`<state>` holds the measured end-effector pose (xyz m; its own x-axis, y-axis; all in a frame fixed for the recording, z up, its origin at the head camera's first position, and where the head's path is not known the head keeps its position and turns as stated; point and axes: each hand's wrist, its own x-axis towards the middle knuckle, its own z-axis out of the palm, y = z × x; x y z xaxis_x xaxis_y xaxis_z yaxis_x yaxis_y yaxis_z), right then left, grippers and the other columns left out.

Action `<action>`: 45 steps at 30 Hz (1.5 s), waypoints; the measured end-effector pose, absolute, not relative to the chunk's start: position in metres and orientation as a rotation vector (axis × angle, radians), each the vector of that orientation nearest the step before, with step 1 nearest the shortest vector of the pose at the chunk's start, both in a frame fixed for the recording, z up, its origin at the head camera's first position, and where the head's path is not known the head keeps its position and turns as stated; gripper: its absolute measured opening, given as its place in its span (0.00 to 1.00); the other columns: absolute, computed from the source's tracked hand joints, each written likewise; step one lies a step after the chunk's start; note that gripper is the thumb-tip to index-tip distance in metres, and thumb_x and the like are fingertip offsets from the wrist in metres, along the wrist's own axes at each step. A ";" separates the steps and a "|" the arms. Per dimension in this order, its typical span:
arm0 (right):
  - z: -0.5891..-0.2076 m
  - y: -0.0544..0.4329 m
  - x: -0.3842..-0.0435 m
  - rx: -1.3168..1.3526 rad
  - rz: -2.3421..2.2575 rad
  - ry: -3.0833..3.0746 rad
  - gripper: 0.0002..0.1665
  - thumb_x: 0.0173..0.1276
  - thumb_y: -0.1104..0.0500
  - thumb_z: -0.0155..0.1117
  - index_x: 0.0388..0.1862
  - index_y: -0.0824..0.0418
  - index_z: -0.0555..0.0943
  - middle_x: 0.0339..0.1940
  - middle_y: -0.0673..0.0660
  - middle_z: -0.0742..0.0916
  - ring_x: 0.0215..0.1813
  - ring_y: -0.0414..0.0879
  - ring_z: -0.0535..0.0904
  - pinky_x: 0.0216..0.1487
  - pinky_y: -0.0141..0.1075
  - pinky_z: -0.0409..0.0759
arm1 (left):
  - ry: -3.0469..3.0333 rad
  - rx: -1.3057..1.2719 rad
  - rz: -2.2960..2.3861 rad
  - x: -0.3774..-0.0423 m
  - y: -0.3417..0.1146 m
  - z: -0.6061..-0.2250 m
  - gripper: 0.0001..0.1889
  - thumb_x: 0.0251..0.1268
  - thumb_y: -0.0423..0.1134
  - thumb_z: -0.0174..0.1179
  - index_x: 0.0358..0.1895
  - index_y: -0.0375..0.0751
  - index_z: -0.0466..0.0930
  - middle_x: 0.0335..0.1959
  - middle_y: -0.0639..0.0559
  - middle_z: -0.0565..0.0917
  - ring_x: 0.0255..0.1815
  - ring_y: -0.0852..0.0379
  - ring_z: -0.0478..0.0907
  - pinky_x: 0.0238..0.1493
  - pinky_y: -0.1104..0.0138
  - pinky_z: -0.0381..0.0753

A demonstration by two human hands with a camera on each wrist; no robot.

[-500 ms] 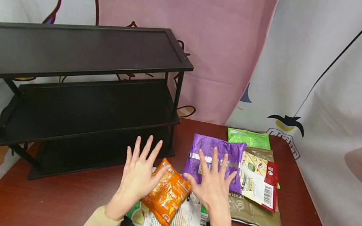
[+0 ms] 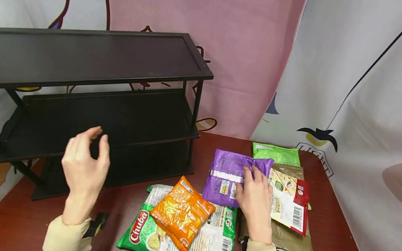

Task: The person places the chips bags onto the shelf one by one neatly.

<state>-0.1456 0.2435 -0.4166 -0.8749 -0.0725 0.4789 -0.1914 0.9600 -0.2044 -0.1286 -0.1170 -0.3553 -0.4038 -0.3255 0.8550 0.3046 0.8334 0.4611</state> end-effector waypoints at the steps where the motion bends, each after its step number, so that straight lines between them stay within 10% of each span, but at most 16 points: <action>1: -0.416 0.246 -0.146 0.177 0.341 -2.633 0.29 0.52 0.61 0.70 0.54 0.67 0.77 0.56 0.72 0.79 0.54 0.71 0.76 0.49 0.63 0.71 | -1.854 0.056 -0.684 -0.129 -0.126 -0.352 0.12 0.65 0.37 0.57 0.44 0.31 0.81 0.39 0.38 0.85 0.39 0.39 0.78 0.42 0.53 0.74; 10: -0.418 0.259 -0.151 0.099 0.360 -2.677 0.30 0.51 0.62 0.70 0.55 0.68 0.75 0.60 0.73 0.74 0.60 0.72 0.69 0.50 0.66 0.67 | -1.747 0.436 -0.602 -0.126 -0.208 -0.327 0.21 0.69 0.48 0.49 0.49 0.32 0.78 0.47 0.34 0.81 0.49 0.35 0.73 0.51 0.51 0.67; 20: -0.420 0.269 -0.152 0.043 0.394 -2.616 0.34 0.47 0.67 0.69 0.56 0.70 0.73 0.61 0.76 0.72 0.54 0.76 0.70 0.48 0.65 0.68 | -1.664 0.771 -0.593 -0.128 -0.263 -0.316 0.21 0.66 0.48 0.48 0.60 0.47 0.68 0.61 0.45 0.70 0.66 0.52 0.63 0.70 0.63 0.56; 31: -0.413 0.279 -0.148 -0.221 0.484 -2.756 0.41 0.57 0.63 0.65 0.66 0.77 0.60 0.55 0.81 0.73 0.49 0.79 0.73 0.45 0.64 0.71 | -1.813 0.780 -0.575 -0.131 -0.290 -0.318 0.22 0.72 0.47 0.44 0.57 0.33 0.72 0.53 0.29 0.77 0.58 0.31 0.73 0.59 0.45 0.67; 45: -0.409 0.285 -0.147 -0.315 0.561 -2.853 0.30 0.60 0.57 0.63 0.55 0.77 0.70 0.44 0.85 0.78 0.45 0.79 0.76 0.40 0.63 0.73 | -1.831 0.818 -0.541 -0.131 -0.290 -0.320 0.21 0.71 0.43 0.40 0.56 0.31 0.69 0.53 0.27 0.73 0.54 0.25 0.71 0.57 0.42 0.65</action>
<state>-0.1468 0.2848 -0.4091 -0.9536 0.2489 0.1694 0.1662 0.9043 -0.3931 -0.1312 -0.2904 -0.3201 -0.2545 -0.7435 0.6184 -0.2877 0.6687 0.6856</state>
